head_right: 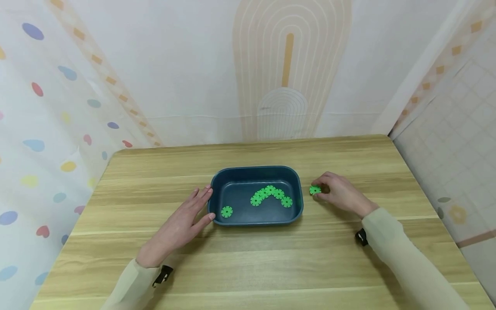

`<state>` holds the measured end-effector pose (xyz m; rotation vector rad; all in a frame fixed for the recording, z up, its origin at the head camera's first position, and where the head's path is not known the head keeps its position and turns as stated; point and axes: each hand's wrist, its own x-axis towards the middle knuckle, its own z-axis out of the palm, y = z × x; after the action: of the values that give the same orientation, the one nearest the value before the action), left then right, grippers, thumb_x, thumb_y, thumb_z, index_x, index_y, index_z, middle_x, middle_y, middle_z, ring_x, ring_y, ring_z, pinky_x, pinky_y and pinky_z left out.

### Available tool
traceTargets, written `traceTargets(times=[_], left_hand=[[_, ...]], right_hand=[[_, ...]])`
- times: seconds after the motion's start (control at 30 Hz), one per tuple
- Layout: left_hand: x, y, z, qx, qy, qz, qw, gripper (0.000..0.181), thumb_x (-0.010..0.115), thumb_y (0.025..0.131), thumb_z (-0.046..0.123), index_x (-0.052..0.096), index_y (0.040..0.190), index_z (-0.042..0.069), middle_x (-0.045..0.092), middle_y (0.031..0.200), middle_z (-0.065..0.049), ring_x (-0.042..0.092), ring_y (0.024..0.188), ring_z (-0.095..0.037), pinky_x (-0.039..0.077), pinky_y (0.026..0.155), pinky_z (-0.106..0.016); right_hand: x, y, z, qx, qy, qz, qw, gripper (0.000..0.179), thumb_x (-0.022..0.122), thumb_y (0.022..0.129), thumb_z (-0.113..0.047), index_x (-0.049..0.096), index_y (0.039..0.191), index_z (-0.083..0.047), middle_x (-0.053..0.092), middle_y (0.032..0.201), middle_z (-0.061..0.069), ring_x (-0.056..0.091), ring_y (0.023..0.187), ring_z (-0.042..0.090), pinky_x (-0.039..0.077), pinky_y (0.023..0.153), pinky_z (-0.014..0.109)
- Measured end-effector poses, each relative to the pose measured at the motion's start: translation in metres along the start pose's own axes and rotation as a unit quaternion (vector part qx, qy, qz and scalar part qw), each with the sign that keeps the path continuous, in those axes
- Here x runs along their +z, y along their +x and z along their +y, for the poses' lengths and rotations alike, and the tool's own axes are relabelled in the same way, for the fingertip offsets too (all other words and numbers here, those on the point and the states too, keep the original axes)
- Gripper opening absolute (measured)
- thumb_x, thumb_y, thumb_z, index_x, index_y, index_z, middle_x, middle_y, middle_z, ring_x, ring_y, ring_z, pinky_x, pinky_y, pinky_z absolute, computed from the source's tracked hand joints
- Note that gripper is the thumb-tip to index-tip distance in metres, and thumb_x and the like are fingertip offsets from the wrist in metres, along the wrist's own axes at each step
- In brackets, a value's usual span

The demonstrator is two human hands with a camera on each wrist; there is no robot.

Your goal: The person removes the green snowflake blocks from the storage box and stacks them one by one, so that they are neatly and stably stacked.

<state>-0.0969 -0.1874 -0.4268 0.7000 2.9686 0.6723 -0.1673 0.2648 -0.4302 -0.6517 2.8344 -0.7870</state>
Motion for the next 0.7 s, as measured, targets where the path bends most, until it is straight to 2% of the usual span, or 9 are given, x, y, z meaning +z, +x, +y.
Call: traceTargets(times=[0.7], left_hand=[[-0.0027, 0.0009, 0.0007, -0.002, 0.0, -0.006, 1.0, 0.072, 0.059, 0.106, 0.043, 0.033, 0.161, 0.005, 0.026, 0.169, -0.008, 0.025, 0.153, -0.043, 0.032, 0.117, -0.063]], right_hand=[[-0.0001, 0.0072, 0.0033, -0.006, 0.003, -0.031, 0.9995, 0.026, 0.079, 0.093, -0.014, 0.074, 0.115, -0.002, 0.066, 0.105, 0.005, 0.058, 0.09, 0.019, 0.053, 0.082, 0.04]])
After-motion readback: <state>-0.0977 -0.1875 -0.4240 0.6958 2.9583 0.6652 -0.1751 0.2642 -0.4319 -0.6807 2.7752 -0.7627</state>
